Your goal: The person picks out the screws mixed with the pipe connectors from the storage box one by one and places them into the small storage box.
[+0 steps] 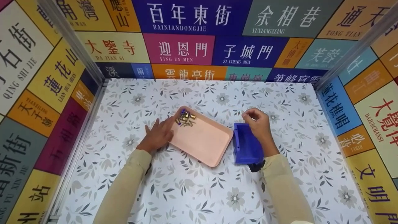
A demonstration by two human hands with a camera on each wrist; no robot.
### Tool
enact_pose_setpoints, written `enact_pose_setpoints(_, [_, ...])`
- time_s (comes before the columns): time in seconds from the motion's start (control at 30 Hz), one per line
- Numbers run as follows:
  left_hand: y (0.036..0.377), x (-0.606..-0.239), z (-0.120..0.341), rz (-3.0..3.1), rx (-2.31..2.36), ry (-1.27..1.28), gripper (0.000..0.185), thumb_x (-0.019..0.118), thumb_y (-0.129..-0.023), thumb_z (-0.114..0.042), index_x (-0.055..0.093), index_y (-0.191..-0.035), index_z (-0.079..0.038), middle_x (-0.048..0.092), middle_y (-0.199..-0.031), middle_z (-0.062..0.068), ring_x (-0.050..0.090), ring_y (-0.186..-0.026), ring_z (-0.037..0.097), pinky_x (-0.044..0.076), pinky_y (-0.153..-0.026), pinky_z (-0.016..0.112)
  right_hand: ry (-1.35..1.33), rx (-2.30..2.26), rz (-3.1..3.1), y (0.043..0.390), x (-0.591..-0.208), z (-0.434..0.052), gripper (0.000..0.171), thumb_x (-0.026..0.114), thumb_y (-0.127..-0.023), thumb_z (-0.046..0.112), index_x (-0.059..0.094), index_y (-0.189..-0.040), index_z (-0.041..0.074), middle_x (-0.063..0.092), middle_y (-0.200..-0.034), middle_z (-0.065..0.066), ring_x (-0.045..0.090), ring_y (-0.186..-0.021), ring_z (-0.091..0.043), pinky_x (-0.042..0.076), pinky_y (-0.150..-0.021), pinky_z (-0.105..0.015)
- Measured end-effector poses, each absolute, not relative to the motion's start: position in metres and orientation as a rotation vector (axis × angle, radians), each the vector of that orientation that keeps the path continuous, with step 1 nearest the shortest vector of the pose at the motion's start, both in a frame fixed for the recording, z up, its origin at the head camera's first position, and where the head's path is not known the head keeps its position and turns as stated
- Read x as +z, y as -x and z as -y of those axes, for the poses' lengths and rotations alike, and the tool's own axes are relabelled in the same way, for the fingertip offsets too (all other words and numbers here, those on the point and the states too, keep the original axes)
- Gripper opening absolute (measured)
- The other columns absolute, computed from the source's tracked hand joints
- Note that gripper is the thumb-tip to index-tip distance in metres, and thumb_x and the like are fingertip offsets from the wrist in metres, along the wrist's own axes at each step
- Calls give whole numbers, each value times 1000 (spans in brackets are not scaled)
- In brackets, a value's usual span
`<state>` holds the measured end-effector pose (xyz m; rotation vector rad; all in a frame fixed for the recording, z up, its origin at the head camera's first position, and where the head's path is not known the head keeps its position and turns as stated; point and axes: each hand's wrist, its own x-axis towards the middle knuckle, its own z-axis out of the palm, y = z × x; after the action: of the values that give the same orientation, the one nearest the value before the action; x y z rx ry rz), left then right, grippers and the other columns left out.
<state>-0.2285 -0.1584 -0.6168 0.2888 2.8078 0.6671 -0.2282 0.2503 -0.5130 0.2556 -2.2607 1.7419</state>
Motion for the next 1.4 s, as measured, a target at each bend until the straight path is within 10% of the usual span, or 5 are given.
enact_pose_setpoints(1.4, [227,-618,161,-2778,687,-300,61,26,-108,-49,2,-164,-44,21,-172,-1,3,-157,47,-6,-111,84,-41,1744,2250,203,-540,-304,18,73,-92,7,69,-96,-10,63,-72,4,58,-63,-8,48,-55,-19])
